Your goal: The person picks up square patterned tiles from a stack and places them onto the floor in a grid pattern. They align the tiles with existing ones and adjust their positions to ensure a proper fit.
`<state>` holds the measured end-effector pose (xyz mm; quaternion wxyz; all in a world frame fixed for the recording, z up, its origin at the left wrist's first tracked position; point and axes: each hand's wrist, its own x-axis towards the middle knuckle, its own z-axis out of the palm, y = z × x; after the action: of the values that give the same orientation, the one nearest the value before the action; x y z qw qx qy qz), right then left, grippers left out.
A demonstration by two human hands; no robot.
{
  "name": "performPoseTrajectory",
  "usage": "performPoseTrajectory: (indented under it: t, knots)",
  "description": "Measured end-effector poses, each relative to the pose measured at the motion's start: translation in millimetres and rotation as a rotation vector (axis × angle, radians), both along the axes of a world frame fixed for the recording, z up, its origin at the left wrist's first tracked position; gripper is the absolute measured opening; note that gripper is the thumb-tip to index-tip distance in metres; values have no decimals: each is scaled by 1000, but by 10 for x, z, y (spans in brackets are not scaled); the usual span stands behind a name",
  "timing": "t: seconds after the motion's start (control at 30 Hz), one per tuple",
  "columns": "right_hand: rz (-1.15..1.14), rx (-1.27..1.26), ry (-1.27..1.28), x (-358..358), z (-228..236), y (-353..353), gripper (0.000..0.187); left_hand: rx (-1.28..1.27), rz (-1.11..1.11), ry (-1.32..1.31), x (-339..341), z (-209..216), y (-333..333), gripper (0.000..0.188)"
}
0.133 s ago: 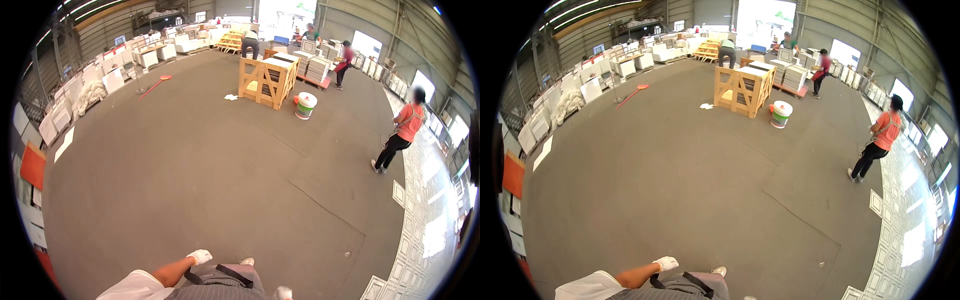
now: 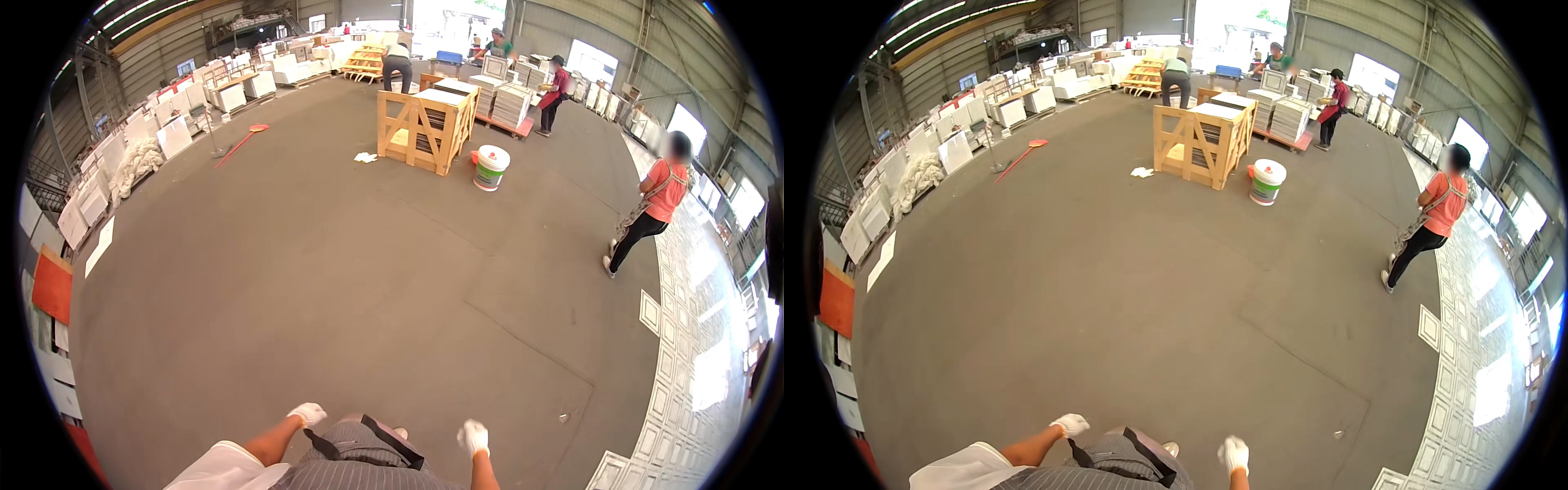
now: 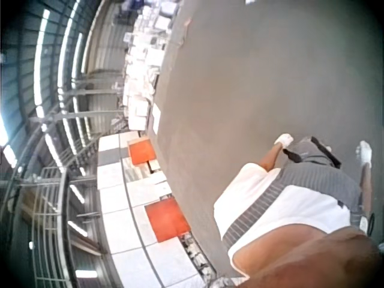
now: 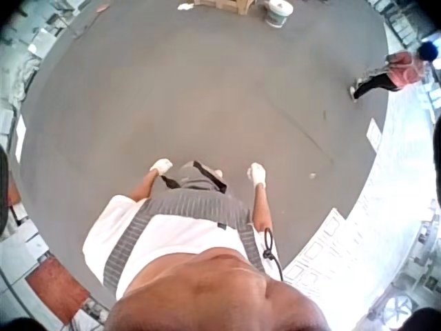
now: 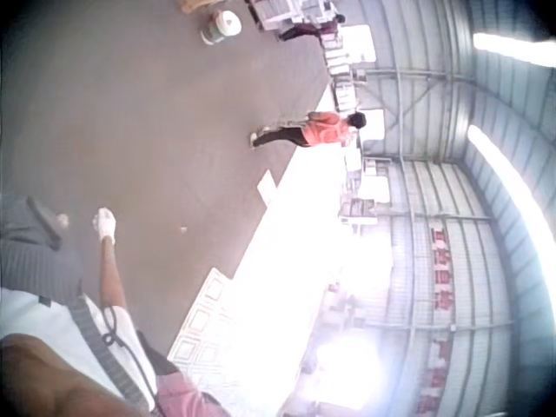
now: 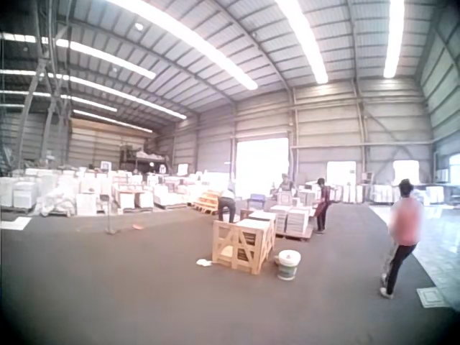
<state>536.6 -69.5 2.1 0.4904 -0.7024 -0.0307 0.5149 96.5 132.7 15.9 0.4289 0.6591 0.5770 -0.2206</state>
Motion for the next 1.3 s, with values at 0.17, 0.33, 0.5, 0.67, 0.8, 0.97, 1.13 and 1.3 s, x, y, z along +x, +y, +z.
performPoseTrajectory:
  t: [0.17,0.33,0.5,0.67,0.8,0.97,1.13,1.3]
  knots:
    - [49,135,-110,1051,889,2053,31,10,151,109,819,-52,893,44]
    - [65,212,-131,1806,824,3193,34,-139,116,97,1492,-556,2014,42]
    - [-81,-82,-81,2705,-118,2874,24,172,-550,-44,2727,-868,3712,42]
    - [779,-623,-912,3223,-920,1975,24,146,-275,-165,5084,-142,5289,42]
    - [755,-656,-668,3289,-668,2335,22,88,-91,-328,6361,-33,6139,38]
    - [752,-405,-709,4536,-838,3135,20,0,-126,-415,7893,-106,6397,39]
    - [891,-624,-953,7301,-998,4522,21,-35,-494,-35,8715,-39,6775,43]
    - [-320,90,-242,9267,681,7107,10,47,-278,98,9235,85,7600,45]
